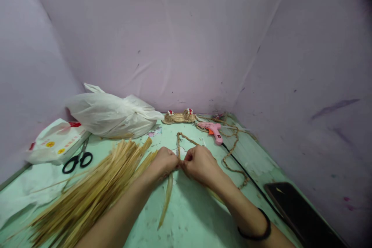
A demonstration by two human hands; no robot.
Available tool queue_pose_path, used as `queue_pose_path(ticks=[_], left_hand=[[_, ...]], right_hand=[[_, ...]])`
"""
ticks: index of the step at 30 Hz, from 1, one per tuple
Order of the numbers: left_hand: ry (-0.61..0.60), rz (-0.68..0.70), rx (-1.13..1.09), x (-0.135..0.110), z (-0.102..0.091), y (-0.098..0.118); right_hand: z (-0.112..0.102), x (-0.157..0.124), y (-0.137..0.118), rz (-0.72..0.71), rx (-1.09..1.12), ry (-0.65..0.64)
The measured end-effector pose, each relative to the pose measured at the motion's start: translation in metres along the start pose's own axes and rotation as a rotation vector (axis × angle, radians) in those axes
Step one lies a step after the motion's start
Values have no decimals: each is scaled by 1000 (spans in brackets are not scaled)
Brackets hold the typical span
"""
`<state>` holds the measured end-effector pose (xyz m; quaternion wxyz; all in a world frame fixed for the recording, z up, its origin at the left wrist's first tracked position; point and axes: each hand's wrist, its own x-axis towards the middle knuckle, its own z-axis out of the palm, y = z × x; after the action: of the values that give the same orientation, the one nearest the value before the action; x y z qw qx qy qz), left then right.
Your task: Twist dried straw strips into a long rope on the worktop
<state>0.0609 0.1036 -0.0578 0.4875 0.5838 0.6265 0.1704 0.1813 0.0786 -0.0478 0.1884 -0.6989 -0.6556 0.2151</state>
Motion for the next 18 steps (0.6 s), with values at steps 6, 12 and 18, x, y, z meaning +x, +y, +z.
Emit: queue_pose_path(ticks=[6,12,18], left_hand=[[-104,-91,-221,-5,-7,7],[-214,34,-187,5,-21,-5],[-277,45,-248,9,-22,-10]], right_hand=[[4,-16,-21,-60,-113,3],[-10,-12,-13,-124,10,-112],[-7,6,-4,170,591,-131]])
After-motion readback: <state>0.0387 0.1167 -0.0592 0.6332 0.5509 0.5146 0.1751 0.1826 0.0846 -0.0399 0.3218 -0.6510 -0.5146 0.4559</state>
